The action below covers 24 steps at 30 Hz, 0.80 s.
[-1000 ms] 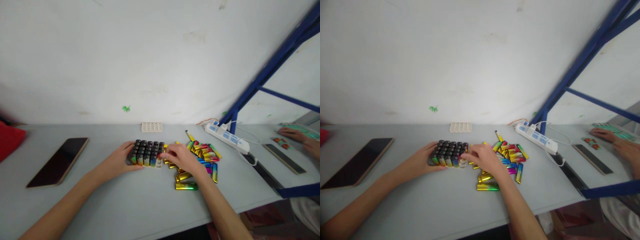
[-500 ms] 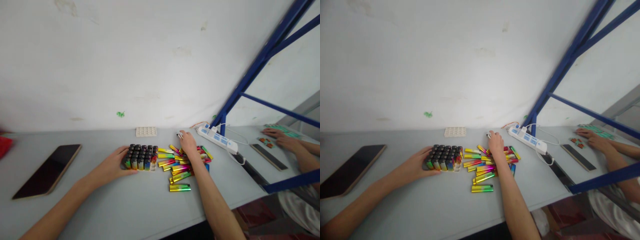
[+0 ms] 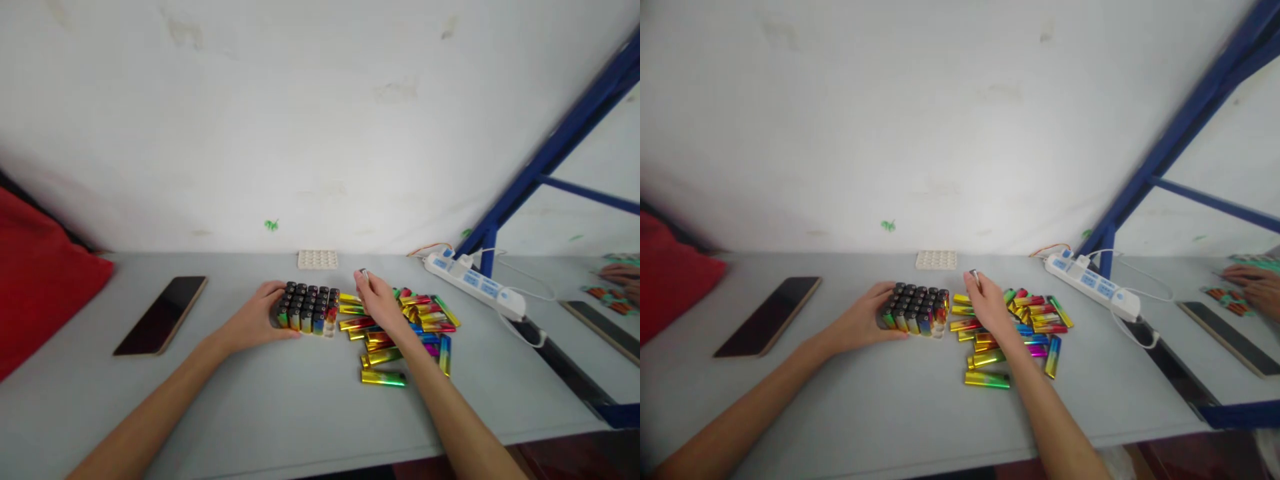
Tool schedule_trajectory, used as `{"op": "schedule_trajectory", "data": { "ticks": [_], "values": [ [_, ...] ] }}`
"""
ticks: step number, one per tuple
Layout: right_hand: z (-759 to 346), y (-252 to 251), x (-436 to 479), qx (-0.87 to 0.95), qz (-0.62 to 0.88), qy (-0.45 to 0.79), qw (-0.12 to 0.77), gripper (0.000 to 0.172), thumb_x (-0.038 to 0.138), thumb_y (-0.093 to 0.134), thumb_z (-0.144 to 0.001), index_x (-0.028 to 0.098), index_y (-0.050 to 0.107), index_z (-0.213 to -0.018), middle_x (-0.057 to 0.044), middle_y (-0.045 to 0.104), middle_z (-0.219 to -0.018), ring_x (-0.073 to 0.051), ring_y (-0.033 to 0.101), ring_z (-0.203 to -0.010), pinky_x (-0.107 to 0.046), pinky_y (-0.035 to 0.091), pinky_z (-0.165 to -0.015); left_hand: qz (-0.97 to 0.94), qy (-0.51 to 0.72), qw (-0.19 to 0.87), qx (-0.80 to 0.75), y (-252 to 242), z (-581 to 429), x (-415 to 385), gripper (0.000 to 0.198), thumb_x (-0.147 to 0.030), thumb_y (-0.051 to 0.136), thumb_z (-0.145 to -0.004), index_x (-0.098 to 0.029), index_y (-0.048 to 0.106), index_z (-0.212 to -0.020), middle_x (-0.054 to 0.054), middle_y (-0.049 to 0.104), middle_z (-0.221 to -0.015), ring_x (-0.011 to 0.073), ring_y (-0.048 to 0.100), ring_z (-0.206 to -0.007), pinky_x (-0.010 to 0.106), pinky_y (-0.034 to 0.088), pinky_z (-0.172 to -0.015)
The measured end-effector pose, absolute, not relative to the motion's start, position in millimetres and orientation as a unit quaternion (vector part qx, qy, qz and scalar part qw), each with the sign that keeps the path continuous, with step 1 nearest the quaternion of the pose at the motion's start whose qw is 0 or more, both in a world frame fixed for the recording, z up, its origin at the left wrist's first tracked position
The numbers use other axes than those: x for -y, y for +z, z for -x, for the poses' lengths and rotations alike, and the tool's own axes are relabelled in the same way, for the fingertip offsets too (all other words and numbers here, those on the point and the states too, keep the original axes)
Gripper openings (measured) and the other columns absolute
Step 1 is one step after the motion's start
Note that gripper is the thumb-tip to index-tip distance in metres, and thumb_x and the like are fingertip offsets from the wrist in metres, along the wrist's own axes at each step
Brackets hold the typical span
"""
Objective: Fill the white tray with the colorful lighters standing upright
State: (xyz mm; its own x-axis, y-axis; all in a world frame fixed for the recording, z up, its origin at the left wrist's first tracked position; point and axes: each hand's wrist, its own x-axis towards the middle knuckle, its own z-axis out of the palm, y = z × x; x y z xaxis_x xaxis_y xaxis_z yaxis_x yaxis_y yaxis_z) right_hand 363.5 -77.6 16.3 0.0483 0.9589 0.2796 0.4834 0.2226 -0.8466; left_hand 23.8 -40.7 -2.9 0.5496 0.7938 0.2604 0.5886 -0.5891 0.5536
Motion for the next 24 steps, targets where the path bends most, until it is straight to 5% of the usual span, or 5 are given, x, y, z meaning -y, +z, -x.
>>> {"op": "schedule_trajectory", "data": {
  "ticks": [5,12,17,24],
  "values": [
    [-348.8,23.3,82.3,0.61,0.621,0.196,0.452,0.067,0.079,0.053,-0.106,0.03,0.033,-0.065,0.004,0.033,-0.061,-0.016,0.037,-0.064,-0.033,0.029,-0.061,-0.86,0.252,0.198,-0.397,-4.3,-23.1,40.8,0.08,-0.071,0.104,-0.076,-0.022,0.082,-0.136,0.019,0.076,-0.152,0.0459,0.071,-0.149,0.067,0.058,-0.134],
    [-351.0,23.6,83.5,0.602,0.639,0.208,0.432,0.045,0.053,0.056,-0.095,0.03,0.034,-0.062,0.004,0.037,-0.06,-0.016,0.038,-0.063,-0.033,0.027,-0.063,-0.86,0.251,0.17,-0.411,-5.5,-27.7,42.4,0.079,-0.073,0.093,-0.088,-0.019,0.075,-0.143,0.02,0.077,-0.152,0.0471,0.069,-0.15,0.07,0.057,-0.134],
    [-354.2,23.5,87.3,0.604,0.633,0.195,0.443,0.048,0.058,0.056,-0.104,0.03,0.038,-0.07,0.005,0.043,-0.062,-0.017,0.041,-0.065,-0.032,0.031,-0.064,-0.851,0.261,0.159,-0.426,-8.7,-29.0,41.9,0.082,-0.075,0.089,-0.089,-0.019,0.074,-0.147,0.018,0.078,-0.153,0.0482,0.07,-0.149,0.068,0.058,-0.134],
    [-359.1,29.4,92.4,0.687,0.55,0.238,0.41,0.046,0.061,0.042,-0.122,0.029,0.052,-0.091,0.001,0.063,-0.08,-0.021,0.062,-0.078,-0.031,0.046,-0.075,-0.844,0.273,0.18,-0.425,-12.4,-29.3,35.7,0.083,-0.08,0.092,-0.082,-0.024,0.077,-0.141,0.016,0.081,-0.147,0.0476,0.075,-0.142,0.067,0.061,-0.131]
  ]
}}
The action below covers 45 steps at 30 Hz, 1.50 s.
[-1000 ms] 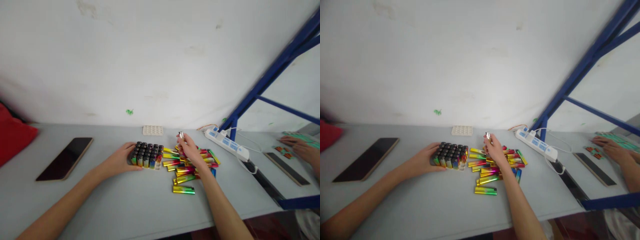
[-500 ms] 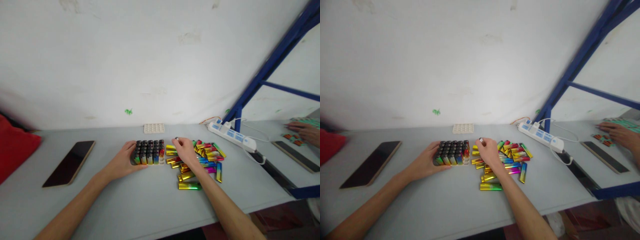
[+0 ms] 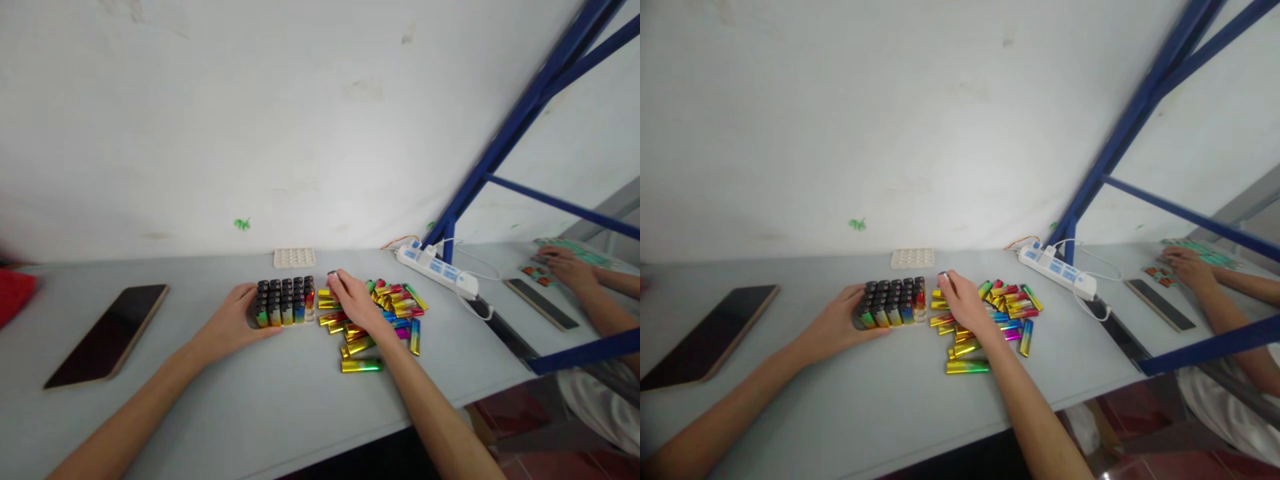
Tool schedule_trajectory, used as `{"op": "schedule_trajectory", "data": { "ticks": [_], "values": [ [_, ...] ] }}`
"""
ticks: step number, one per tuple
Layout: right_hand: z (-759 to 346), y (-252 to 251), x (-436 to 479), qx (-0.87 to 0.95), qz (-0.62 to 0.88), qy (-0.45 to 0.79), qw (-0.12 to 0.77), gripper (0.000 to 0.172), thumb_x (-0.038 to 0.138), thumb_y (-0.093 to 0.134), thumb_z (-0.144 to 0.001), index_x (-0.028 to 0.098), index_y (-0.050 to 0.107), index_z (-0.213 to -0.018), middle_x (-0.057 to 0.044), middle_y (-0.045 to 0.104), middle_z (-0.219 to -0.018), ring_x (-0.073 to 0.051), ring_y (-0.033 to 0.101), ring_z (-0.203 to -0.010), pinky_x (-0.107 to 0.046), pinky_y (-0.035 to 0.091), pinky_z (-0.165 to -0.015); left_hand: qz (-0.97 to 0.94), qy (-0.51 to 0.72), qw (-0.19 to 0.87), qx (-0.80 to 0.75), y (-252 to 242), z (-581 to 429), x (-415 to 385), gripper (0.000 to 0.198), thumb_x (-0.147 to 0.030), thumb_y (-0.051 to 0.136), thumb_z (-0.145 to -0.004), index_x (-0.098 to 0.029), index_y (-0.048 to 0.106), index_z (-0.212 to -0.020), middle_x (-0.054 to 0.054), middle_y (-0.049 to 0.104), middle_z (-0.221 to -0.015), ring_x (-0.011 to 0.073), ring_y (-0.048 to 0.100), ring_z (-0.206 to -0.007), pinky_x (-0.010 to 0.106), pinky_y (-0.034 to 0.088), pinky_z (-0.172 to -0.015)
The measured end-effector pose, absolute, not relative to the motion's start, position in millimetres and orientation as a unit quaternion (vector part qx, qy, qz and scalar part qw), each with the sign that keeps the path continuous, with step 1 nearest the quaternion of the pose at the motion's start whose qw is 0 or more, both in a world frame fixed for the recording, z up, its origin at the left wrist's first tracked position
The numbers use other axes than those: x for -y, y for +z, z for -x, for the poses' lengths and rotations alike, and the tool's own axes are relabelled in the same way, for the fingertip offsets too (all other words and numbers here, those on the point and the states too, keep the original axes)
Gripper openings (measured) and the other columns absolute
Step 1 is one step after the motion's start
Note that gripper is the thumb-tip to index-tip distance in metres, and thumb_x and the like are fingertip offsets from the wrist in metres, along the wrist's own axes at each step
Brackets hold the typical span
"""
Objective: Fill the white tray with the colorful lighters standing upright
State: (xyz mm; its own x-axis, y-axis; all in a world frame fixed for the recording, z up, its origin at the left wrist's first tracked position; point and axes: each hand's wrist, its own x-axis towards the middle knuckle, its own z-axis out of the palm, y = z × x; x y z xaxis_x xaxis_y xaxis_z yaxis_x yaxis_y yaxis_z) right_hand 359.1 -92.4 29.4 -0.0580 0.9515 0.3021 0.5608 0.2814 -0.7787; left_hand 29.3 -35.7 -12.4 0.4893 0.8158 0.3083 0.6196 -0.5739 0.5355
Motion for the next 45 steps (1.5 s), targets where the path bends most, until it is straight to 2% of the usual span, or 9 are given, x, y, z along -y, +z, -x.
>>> {"op": "schedule_trajectory", "data": {
  "ticks": [3,7,19,25,30,32,37,42,45],
  "values": [
    [-357.3,30.7,94.1,0.734,0.535,0.187,0.373,0.051,0.058,0.047,-0.124,0.028,0.045,-0.082,-0.001,0.064,-0.084,-0.02,0.062,-0.083,-0.032,0.047,-0.08,-0.845,0.271,0.183,-0.422,-12.0,-30.6,34.5,0.084,-0.083,0.092,-0.08,-0.023,0.078,-0.137,0.018,0.082,-0.143,0.0477,0.075,-0.14,0.067,0.06,-0.131],
    [-354.0,33.0,98.4,0.765,0.533,0.178,0.315,0.053,0.054,0.054,-0.125,0.027,0.046,-0.08,0.002,0.063,-0.076,-0.018,0.058,-0.075,-0.031,0.044,-0.077,-0.844,0.267,0.189,-0.425,-10.3,-31.2,36.2,0.083,-0.08,0.091,-0.083,-0.022,0.078,-0.14,0.017,0.081,-0.146,0.0458,0.073,-0.142,0.066,0.058,-0.132],
    [-353.0,36.7,104.7,0.831,0.485,0.171,0.213,0.025,0.039,0.075,-0.121,0.023,0.078,-0.104,-0.005,0.083,-0.097,-0.022,0.076,-0.086,-0.031,0.05,-0.081,-0.845,0.25,0.196,-0.43,-2.3,-30.3,40.9,0.082,-0.07,0.1,-0.078,-0.025,0.077,-0.142,0.016,0.081,-0.145,0.0444,0.073,-0.144,0.064,0.06,-0.131],
    [-362.3,44.2,106.7,0.811,0.535,0.137,0.193,0.033,0.046,0.078,-0.119,0.022,0.083,-0.096,-0.008,0.084,-0.095,-0.024,0.076,-0.085,-0.035,0.052,-0.085,-0.847,0.234,0.193,-0.436,0.1,-29.4,43.2,0.078,-0.068,0.096,-0.084,-0.023,0.075,-0.144,0.016,0.078,-0.149,0.0455,0.072,-0.146,0.063,0.06,-0.132],
    [-407.2,44.4,102.3,0.791,0.551,0.12,0.236,0.013,0.027,0.077,-0.117,0.022,0.087,-0.124,-0.011,0.087,-0.123,-0.03,0.079,-0.12,-0.039,0.056,-0.108,-0.845,0.224,0.197,-0.444,-2.2,-28.1,44.1,0.082,-0.073,0.092,-0.085,-0.022,0.072,-0.147,0.016,0.074,-0.155,0.0455,0.071,-0.148,0.062,0.057,-0.136],
    [-419.3,40.6,100.9,0.778,0.58,0.107,0.218,0.02,0.024,0.082,-0.113,0.022,0.087,-0.132,-0.014,0.085,-0.133,-0.033,0.078,-0.127,-0.043,0.056,-0.114,-0.847,0.222,0.199,-0.441,-4.2,-27.7,43.5,0.082,-0.073,0.092,-0.085,-0.024,0.072,-0.147,0.015,0.074,-0.156,0.046,0.07,-0.148,0.063,0.057,-0.136],
    [-419.2,32.2,99.2,0.747,0.637,0.117,0.153,0.028,0.023,0.082,-0.113,0.024,0.086,-0.14,-0.014,0.086,-0.135,-0.033,0.082,-0.122,-0.046,0.058,-0.113,-0.849,0.228,0.19,-0.436,-12.0,-25.1,41.1,0.08,-0.072,0.093,-0.085,-0.029,0.072,-0.149,0.014,0.075,-0.158,0.0468,0.07,-0.149,0.064,0.058,-0.135],
    [-413.3,31.7,98.0,0.732,0.649,0.124,0.165,0.041,0.024,0.084,-0.112,0.019,0.08,-0.152,-0.017,0.083,-0.141,-0.034,0.08,-0.128,-0.049,0.058,-0.117,-0.845,0.24,0.182,-0.441,-17.9,-22.7,39.0,0.084,-0.077,0.09,-0.087,-0.023,0.072,-0.148,0.016,0.075,-0.158,0.0483,0.072,-0.149,0.066,0.059,-0.134],
    [-411.6,27.7,97.4,0.767,0.605,0.109,0.182,0.035,0.025,0.083,-0.113,0.023,0.084,-0.148,-0.016,0.079,-0.148,-0.032,0.074,-0.137,-0.048,0.056,-0.123,-0.843,0.244,0.183,-0.443,-18.4,-23.4,37.8,0.085,-0.078,0.09,-0.085,-0.023,0.074,-0.148,0.016,0.077,-0.158,0.0475,0.073,-0.147,0.068,0.06,-0.133]
  ]
}}
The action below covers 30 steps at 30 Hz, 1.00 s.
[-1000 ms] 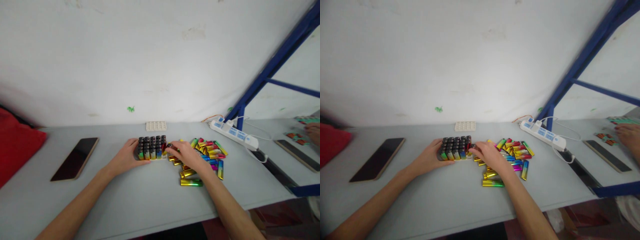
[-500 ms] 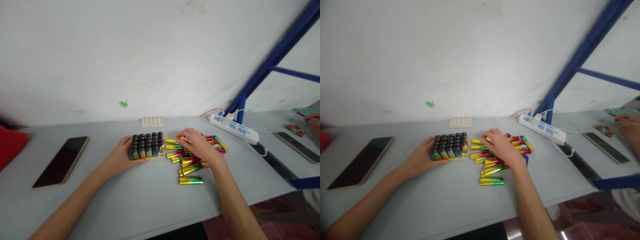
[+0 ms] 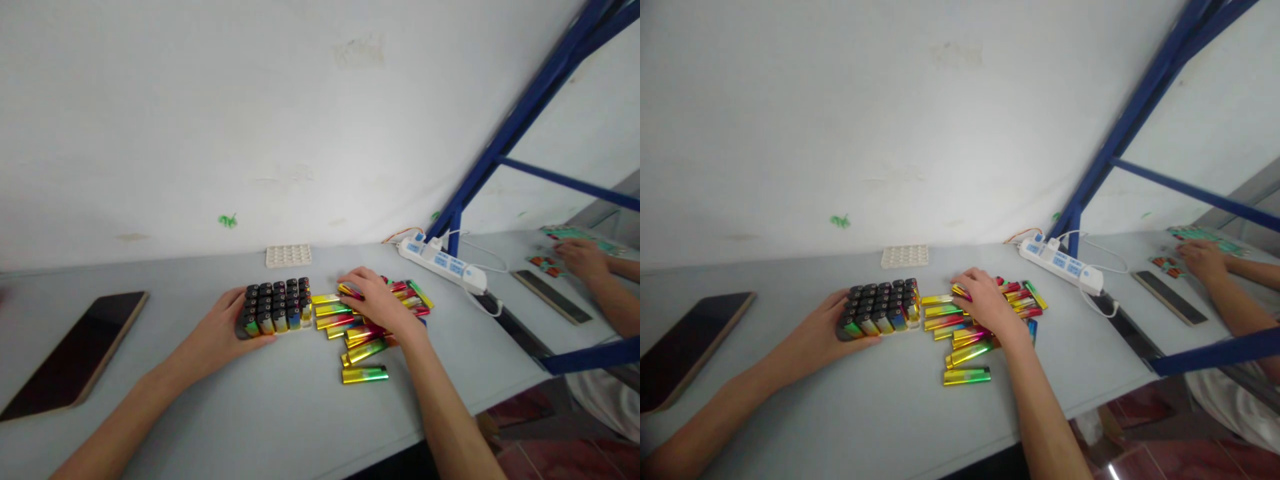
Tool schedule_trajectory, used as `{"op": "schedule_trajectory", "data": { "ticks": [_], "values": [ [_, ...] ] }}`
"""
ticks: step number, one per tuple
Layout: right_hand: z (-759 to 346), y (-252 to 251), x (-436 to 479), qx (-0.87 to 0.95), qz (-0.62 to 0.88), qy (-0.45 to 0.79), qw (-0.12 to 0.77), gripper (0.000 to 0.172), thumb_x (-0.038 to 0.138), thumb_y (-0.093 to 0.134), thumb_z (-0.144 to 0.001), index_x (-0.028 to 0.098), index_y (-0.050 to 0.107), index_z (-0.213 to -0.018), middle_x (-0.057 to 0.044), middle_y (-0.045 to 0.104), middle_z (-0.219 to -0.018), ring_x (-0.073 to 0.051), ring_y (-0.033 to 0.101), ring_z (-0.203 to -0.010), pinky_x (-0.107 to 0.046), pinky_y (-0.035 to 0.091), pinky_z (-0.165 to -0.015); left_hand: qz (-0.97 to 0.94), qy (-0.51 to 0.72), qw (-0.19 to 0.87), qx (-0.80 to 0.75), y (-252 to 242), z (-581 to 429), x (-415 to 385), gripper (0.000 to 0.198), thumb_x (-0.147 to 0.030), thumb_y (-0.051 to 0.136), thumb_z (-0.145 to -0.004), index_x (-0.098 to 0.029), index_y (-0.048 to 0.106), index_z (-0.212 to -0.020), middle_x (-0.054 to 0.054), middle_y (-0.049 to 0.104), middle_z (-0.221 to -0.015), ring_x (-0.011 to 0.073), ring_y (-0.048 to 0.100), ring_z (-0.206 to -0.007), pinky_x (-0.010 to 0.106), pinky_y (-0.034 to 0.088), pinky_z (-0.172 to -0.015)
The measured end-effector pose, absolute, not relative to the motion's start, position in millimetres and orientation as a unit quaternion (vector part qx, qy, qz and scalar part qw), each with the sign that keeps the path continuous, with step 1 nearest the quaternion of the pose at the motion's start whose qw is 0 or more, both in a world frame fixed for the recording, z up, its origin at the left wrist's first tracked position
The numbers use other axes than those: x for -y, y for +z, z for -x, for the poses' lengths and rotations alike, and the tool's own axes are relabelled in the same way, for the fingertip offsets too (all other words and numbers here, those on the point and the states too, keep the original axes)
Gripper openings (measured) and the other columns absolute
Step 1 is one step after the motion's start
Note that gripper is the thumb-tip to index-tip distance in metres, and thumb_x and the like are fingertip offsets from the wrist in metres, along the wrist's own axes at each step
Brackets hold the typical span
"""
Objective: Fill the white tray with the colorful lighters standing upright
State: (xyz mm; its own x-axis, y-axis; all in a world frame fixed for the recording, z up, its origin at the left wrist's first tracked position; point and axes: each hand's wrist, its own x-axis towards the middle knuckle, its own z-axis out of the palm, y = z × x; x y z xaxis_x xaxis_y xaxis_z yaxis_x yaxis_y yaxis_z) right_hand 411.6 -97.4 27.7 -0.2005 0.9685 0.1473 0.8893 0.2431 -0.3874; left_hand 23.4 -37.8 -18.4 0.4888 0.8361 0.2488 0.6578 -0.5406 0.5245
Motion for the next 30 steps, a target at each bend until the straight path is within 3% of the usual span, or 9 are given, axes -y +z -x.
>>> {"op": "schedule_trajectory", "data": {
  "ticks": [5,13,16,20,23,30],
  "values": [
    [-401.7,14.9,92.7,0.797,0.577,0.076,0.165,0.023,0.026,0.069,-0.122,0.026,0.088,-0.134,-0.014,0.077,-0.145,-0.031,0.07,-0.135,-0.05,0.054,-0.125,-0.841,0.243,0.186,-0.446,-16.3,-25.2,36.6,0.085,-0.076,0.09,-0.083,-0.025,0.075,-0.149,0.016,0.077,-0.158,0.0468,0.074,-0.146,0.066,0.06,-0.133],
    [-388.6,12.0,87.1,0.785,0.59,0.07,0.176,0.007,0.017,0.079,-0.113,0.021,0.079,-0.119,-0.013,0.084,-0.123,-0.032,0.075,-0.124,-0.051,0.054,-0.12,-0.843,0.262,0.194,-0.427,-14.7,-23.8,36.1,0.081,-0.073,0.097,-0.081,-0.028,0.078,-0.146,0.016,0.079,-0.152,0.0477,0.075,-0.145,0.066,0.062,-0.131],
    [-388.0,12.9,87.8,0.782,0.579,0.067,0.219,0.009,0.014,0.077,-0.112,0.023,0.077,-0.115,-0.011,0.085,-0.119,-0.031,0.076,-0.12,-0.051,0.054,-0.12,-0.847,0.26,0.196,-0.419,-13.0,-23.1,37.5,0.08,-0.071,0.098,-0.083,-0.028,0.077,-0.148,0.015,0.079,-0.152,0.0444,0.075,-0.146,0.065,0.062,-0.131],
    [-388.8,13.3,88.3,0.762,0.541,0.093,0.344,0.014,0.014,0.072,-0.113,0.024,0.076,-0.12,-0.01,0.085,-0.121,-0.03,0.08,-0.114,-0.043,0.061,-0.107,-0.85,0.249,0.192,-0.423,-9.9,-23.0,39.8,0.082,-0.069,0.1,-0.083,-0.026,0.077,-0.149,0.015,0.078,-0.153,0.0435,0.074,-0.146,0.064,0.061,-0.131],
    [-387.2,13.2,87.4,0.744,0.517,0.109,0.41,0.015,0.015,0.073,-0.112,0.024,0.078,-0.123,-0.01,0.086,-0.121,-0.03,0.082,-0.114,-0.043,0.064,-0.106,-0.851,0.243,0.19,-0.425,-9.4,-22.4,40.6,0.082,-0.067,0.101,-0.083,-0.027,0.076,-0.15,0.015,0.077,-0.154,0.0427,0.074,-0.147,0.063,0.061,-0.132],
    [-389.5,14.8,85.6,0.724,0.541,0.149,0.401,0.014,0.015,0.077,-0.109,0.022,0.083,-0.119,-0.01,0.088,-0.115,-0.027,0.085,-0.107,-0.041,0.064,-0.103,-0.854,0.243,0.179,-0.424,-10.8,-21.2,39.6,0.08,-0.071,0.098,-0.085,-0.027,0.076,-0.149,0.014,0.078,-0.154,0.0428,0.074,-0.148,0.064,0.062,-0.131]
  ]
}}
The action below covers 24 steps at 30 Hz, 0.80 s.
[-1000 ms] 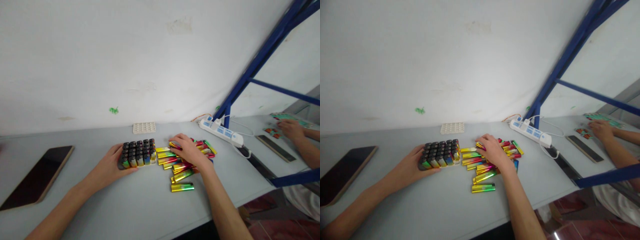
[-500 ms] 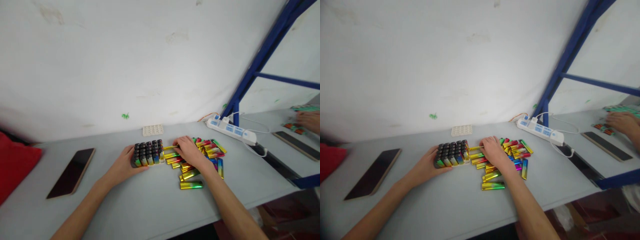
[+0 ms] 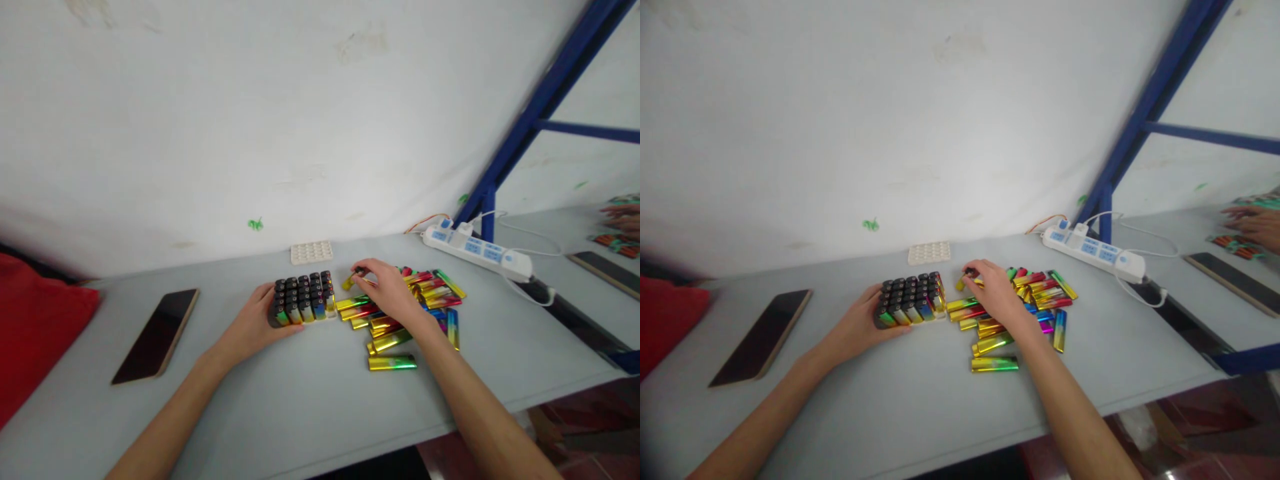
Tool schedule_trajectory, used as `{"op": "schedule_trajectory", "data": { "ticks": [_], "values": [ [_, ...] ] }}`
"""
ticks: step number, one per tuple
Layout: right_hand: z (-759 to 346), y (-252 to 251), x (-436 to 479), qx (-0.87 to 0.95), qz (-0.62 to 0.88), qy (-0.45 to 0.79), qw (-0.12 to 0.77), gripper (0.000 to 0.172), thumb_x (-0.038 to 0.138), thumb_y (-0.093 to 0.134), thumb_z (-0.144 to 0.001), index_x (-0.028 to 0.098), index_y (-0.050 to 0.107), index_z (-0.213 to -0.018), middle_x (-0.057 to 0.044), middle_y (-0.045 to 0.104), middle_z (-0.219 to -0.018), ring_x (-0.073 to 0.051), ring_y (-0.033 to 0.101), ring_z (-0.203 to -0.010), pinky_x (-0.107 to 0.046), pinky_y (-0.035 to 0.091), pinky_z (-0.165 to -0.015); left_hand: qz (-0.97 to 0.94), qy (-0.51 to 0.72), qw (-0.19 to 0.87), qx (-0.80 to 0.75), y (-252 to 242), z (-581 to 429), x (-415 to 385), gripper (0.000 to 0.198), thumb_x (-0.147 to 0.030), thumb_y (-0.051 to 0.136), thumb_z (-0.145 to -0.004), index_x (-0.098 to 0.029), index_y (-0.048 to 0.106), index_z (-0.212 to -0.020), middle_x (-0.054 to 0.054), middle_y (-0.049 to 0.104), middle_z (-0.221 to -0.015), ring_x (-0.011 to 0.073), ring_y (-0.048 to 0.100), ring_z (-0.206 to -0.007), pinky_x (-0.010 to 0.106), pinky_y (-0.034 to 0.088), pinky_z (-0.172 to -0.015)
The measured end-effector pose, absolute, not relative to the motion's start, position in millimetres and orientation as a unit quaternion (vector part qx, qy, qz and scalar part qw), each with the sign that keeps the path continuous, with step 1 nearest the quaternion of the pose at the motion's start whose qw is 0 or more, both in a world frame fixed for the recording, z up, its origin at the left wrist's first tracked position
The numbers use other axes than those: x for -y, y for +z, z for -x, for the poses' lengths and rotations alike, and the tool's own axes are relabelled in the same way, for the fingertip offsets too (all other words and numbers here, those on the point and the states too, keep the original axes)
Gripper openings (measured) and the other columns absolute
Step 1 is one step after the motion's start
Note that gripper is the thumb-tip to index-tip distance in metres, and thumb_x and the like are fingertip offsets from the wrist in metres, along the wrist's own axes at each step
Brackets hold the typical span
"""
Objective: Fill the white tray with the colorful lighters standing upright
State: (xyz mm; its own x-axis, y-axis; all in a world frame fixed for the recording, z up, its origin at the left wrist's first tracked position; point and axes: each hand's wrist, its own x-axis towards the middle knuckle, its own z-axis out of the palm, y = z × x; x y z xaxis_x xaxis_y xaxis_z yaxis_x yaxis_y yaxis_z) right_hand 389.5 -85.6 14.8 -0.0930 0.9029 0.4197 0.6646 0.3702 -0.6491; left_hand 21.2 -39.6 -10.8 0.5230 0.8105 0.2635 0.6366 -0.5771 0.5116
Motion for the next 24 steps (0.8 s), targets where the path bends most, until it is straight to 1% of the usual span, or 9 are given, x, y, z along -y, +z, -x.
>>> {"op": "schedule_trajectory", "data": {
  "ticks": [3,5,10,13,14,17,21,23,24],
  "values": [
    [-395.0,16.2,86.2,0.725,0.571,0.167,0.348,0.011,0.016,0.079,-0.109,0.023,0.084,-0.117,-0.009,0.09,-0.112,-0.028,0.085,-0.107,-0.041,0.063,-0.101,-0.857,0.24,0.171,-0.423,-9.9,-21.9,39.4,0.082,-0.073,0.095,-0.085,-0.026,0.076,-0.15,0.015,0.078,-0.156,0.0444,0.074,-0.15,0.064,0.062,-0.131],
    [-397.9,17.8,86.5,0.741,0.573,0.163,0.31,0.01,0.014,0.081,-0.108,0.023,0.085,-0.111,-0.01,0.09,-0.112,-0.03,0.083,-0.11,-0.044,0.062,-0.105,-0.86,0.233,0.16,-0.424,-9.8,-22.3,39.5,0.083,-0.074,0.093,-0.086,-0.024,0.076,-0.15,0.015,0.078,-0.156,0.0463,0.074,-0.149,0.065,0.063,-0.131],
    [-407.0,28.4,91.7,0.772,0.538,0.165,0.295,0.01,0.015,0.083,-0.109,0.023,0.088,-0.11,-0.012,0.086,-0.129,-0.03,0.08,-0.124,-0.048,0.06,-0.116,-0.855,0.23,0.158,-0.437,-11.8,-24.0,39.3,0.082,-0.073,0.09,-0.086,-0.025,0.075,-0.15,0.015,0.078,-0.155,0.0466,0.074,-0.149,0.064,0.062,-0.132],
    [-414.7,35.0,97.6,0.793,0.527,0.18,0.248,0.005,0.019,0.089,-0.107,0.023,0.09,-0.104,-0.013,0.083,-0.136,-0.032,0.077,-0.132,-0.05,0.057,-0.123,-0.849,0.23,0.172,-0.443,-11.2,-25.8,39.3,0.082,-0.074,0.089,-0.084,-0.025,0.075,-0.149,0.016,0.078,-0.156,0.0471,0.072,-0.15,0.064,0.059,-0.135],
    [-416.7,35.9,99.0,0.798,0.528,0.18,0.228,0.003,0.021,0.091,-0.105,0.024,0.091,-0.105,-0.014,0.082,-0.14,-0.033,0.076,-0.136,-0.052,0.056,-0.125,-0.848,0.23,0.176,-0.444,-10.5,-26.4,39.4,0.083,-0.075,0.089,-0.084,-0.025,0.075,-0.149,0.015,0.078,-0.156,0.0475,0.072,-0.151,0.065,0.058,-0.136],
    [-418.7,34.2,99.8,0.807,0.53,0.175,0.192,0.009,0.022,0.092,-0.104,0.025,0.093,-0.113,-0.015,0.079,-0.146,-0.035,0.073,-0.141,-0.057,0.055,-0.128,-0.844,0.229,0.191,-0.445,-8.6,-27.5,39.7,0.086,-0.078,0.089,-0.083,-0.025,0.075,-0.149,0.015,0.077,-0.158,0.048,0.072,-0.15,0.066,0.057,-0.137],
    [-415.8,28.2,96.5,0.804,0.533,0.162,0.208,0.008,0.016,0.09,-0.103,0.022,0.088,-0.108,-0.017,0.078,-0.146,-0.035,0.071,-0.143,-0.059,0.054,-0.129,-0.841,0.241,0.201,-0.441,-9.1,-28.0,38.8,0.086,-0.08,0.091,-0.082,-0.025,0.077,-0.146,0.017,0.078,-0.155,0.0485,0.073,-0.148,0.067,0.057,-0.136],
    [-415.3,26.9,95.3,0.792,0.534,0.159,0.248,0.011,0.015,0.088,-0.102,0.022,0.084,-0.11,-0.016,0.079,-0.144,-0.034,0.071,-0.141,-0.057,0.054,-0.127,-0.839,0.248,0.2,-0.441,-10.1,-27.9,38.1,0.085,-0.08,0.093,-0.079,-0.026,0.078,-0.143,0.016,0.079,-0.152,0.0493,0.074,-0.146,0.068,0.057,-0.135],
    [-415.5,26.7,94.7,0.782,0.535,0.165,0.272,0.011,0.015,0.086,-0.104,0.023,0.082,-0.111,-0.014,0.081,-0.138,-0.033,0.073,-0.136,-0.054,0.056,-0.124,-0.838,0.249,0.199,-0.443,-10.4,-27.7,37.9,0.085,-0.08,0.094,-0.078,-0.026,0.079,-0.142,0.016,0.079,-0.151,0.0497,0.074,-0.146,0.068,0.058,-0.135]
  ]
}}
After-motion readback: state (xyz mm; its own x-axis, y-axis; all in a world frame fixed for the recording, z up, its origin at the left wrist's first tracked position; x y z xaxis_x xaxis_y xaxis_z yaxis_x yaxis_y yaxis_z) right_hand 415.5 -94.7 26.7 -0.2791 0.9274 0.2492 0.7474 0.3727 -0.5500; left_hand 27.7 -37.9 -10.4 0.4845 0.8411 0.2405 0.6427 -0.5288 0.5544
